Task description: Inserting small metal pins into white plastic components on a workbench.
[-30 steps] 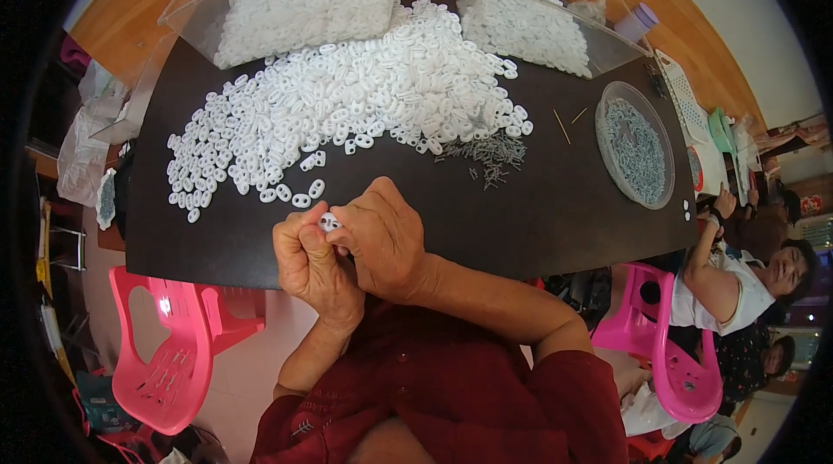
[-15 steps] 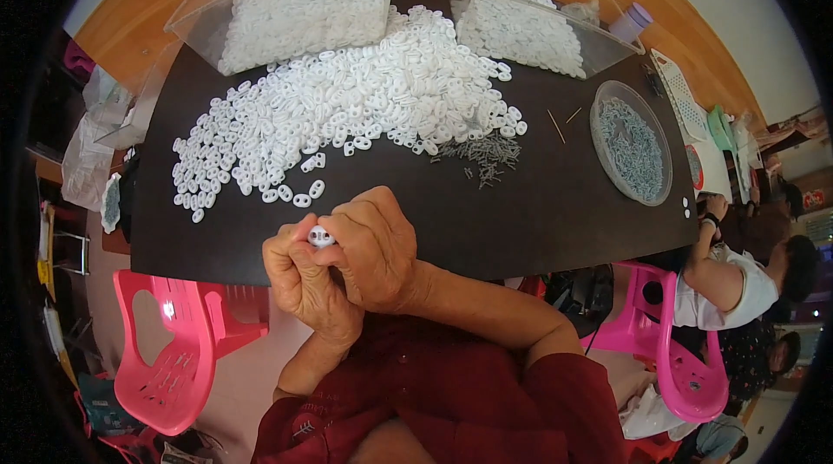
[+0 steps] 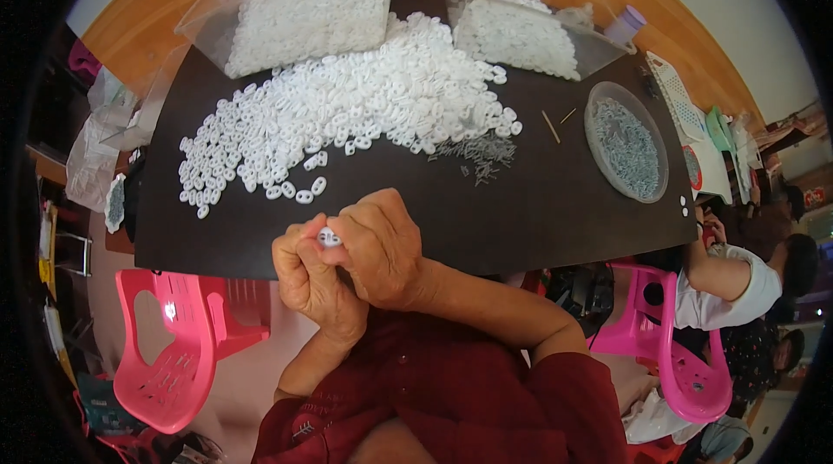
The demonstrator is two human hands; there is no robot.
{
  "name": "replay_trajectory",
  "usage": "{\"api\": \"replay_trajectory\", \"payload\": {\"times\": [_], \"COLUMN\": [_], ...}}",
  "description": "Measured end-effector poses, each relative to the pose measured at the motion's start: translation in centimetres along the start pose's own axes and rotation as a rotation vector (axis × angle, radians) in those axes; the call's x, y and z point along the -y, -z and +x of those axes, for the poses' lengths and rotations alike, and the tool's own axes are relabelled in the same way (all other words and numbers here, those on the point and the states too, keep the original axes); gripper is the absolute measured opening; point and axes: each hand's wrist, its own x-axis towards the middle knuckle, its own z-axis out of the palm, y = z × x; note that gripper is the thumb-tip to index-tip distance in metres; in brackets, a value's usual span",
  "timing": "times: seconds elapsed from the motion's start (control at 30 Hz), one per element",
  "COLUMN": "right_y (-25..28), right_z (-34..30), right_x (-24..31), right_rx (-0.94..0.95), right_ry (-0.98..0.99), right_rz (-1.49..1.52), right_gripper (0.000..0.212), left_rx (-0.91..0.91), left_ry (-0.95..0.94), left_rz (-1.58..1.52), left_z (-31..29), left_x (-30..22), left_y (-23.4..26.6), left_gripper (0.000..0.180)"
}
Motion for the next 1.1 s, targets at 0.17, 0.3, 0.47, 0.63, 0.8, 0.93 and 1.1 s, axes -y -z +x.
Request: {"api": "replay_trajectory", "payload": {"times": [0.17,0.3,0.47,0.63,0.8,0.93,1.1], "right_y": [1.8,6.0,11.6,15.8,15.0,11.3,9.9], "right_z": [0.1,3.1,9.6,12.0,11.4,10.4,9.7], "right_x": [-0.9,-5.1,-14.4,-24.5,-25.0,-20.9,-16.6], "right_rx": [0.084,0.221,0.056,0.114,0.282,0.252,0.318], "right_ry": [-0.116,-0.001,0.052,-0.133,-0.077,0.103,0.178], "right_rz": [0.048,-0.204,-0.584,-0.875,-1.01,-0.664,-0.455], "right_gripper": [0.015,0.011,0.007,0.014,0.015,0.014,0.015], "left_rx": [-0.009,0.083,0.013,-0.027,0.117,0.203,0.514], "left_ry": [0.061,0.234,0.197,0.17,-0.172,-0.468,-0.637], "left_rz": [-0.008,-0.004,0.306,0.494,0.894,1.123,1.314], "left_z": [-0.7,0.1,1.4,2.7,4.9,7.6,9.1], "left_x": [0.5,0.0,0.5,1.3,1.6,1.9,5.1], "left_y": [-0.1,0.1,3.6,5.3,4.7,3.7,2.3], "left_gripper": [0.024,0.029,0.021,0.015,0.011,0.02,0.009]}}
